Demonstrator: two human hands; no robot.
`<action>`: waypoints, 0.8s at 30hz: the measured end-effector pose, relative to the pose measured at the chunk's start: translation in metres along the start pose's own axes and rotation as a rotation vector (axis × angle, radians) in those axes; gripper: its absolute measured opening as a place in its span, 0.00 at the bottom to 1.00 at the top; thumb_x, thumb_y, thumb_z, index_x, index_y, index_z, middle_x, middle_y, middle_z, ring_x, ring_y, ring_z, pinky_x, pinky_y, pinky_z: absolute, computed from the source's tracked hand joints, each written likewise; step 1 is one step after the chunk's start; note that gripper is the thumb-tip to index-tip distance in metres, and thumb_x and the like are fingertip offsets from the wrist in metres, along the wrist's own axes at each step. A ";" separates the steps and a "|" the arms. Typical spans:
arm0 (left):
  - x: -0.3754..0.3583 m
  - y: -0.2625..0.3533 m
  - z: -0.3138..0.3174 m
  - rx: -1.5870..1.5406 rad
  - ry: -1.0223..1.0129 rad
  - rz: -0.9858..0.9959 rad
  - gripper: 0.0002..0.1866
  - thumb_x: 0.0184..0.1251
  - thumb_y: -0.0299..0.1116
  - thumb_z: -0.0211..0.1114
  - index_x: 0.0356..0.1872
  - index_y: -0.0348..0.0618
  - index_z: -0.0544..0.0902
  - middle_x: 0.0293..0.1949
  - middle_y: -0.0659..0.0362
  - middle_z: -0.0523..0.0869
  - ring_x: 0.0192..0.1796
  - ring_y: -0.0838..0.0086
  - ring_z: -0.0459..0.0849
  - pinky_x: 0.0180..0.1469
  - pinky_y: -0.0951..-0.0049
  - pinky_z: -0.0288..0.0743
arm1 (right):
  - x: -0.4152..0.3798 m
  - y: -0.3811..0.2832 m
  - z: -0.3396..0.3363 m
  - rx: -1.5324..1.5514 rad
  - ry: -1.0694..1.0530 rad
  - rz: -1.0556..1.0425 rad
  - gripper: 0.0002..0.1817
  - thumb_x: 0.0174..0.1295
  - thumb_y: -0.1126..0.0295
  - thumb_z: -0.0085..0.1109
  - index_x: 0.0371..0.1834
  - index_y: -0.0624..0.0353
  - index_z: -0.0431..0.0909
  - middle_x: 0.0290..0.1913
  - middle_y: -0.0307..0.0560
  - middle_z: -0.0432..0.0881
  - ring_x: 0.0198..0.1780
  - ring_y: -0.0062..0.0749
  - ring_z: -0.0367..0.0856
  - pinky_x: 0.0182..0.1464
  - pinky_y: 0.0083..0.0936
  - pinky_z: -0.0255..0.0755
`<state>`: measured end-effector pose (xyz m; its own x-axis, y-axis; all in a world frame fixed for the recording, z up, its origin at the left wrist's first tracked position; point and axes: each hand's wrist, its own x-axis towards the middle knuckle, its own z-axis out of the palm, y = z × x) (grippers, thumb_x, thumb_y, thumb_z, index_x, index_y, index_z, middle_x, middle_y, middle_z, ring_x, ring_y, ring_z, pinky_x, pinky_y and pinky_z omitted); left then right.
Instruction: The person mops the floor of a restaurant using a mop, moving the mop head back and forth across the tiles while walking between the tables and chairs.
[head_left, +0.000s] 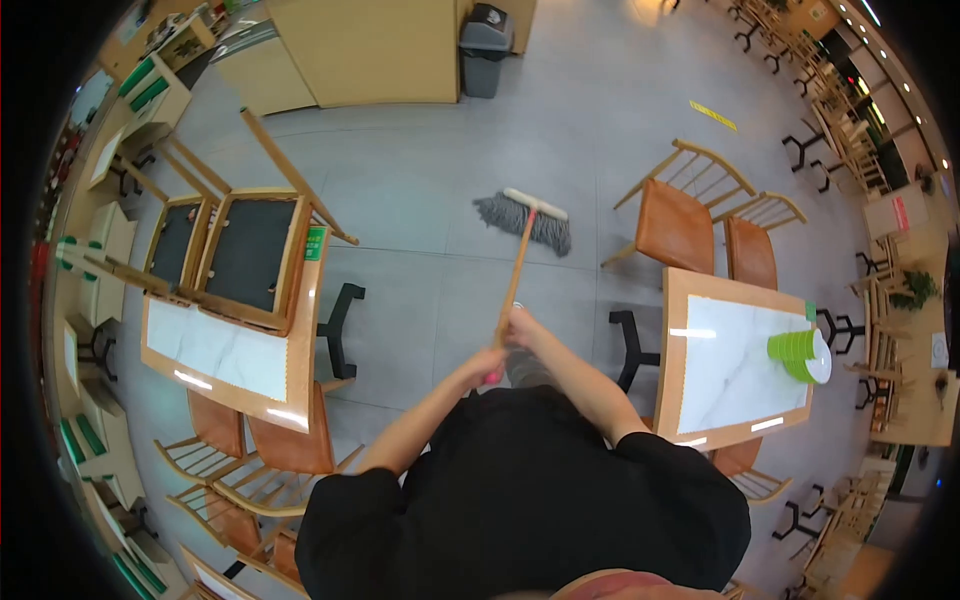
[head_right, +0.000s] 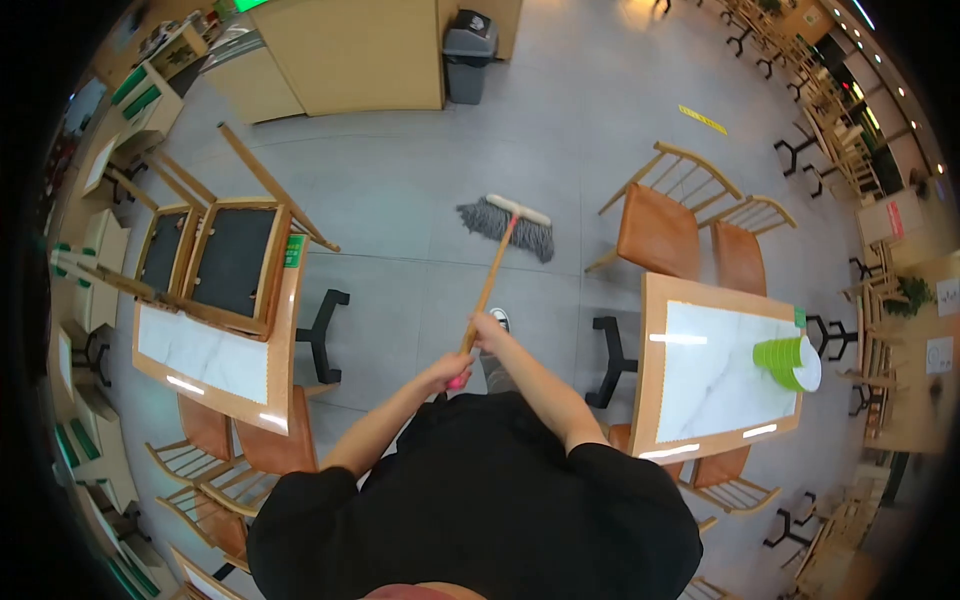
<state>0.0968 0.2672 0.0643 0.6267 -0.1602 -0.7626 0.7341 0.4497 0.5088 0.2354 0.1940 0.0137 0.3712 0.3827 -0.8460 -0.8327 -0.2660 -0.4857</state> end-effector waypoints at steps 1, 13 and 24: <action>0.029 0.011 0.007 -0.100 -0.085 0.015 0.13 0.69 0.37 0.53 0.25 0.42 0.70 0.13 0.64 0.70 0.13 0.79 0.67 0.15 0.77 0.61 | -0.002 -0.010 -0.020 -0.015 -0.006 -0.045 0.11 0.61 0.64 0.51 0.39 0.60 0.69 0.30 0.47 0.73 0.28 0.37 0.74 0.30 0.35 0.72; 0.072 0.100 0.027 -0.440 -0.103 0.103 0.09 0.71 0.33 0.48 0.42 0.40 0.74 0.27 0.62 0.78 0.23 0.78 0.77 0.23 0.80 0.72 | -0.031 -0.056 -0.033 0.020 0.007 -0.168 0.16 0.63 0.58 0.49 0.40 0.62 0.75 0.33 0.46 0.78 0.31 0.30 0.77 0.36 0.29 0.72; -0.134 -0.071 -0.083 -0.281 0.100 -0.112 0.10 0.68 0.40 0.57 0.33 0.46 0.72 0.20 0.69 0.68 0.15 0.89 0.62 0.14 0.88 0.57 | -0.072 0.065 0.082 -0.690 -0.570 0.257 0.30 0.66 0.48 0.45 0.61 0.63 0.67 0.56 0.61 0.74 0.54 0.46 0.77 0.55 0.37 0.71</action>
<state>-0.0610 0.3299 0.0968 0.5071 -0.1414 -0.8502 0.6872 0.6618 0.2997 0.1211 0.2217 0.0614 -0.2007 0.5672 -0.7987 -0.3648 -0.8000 -0.4764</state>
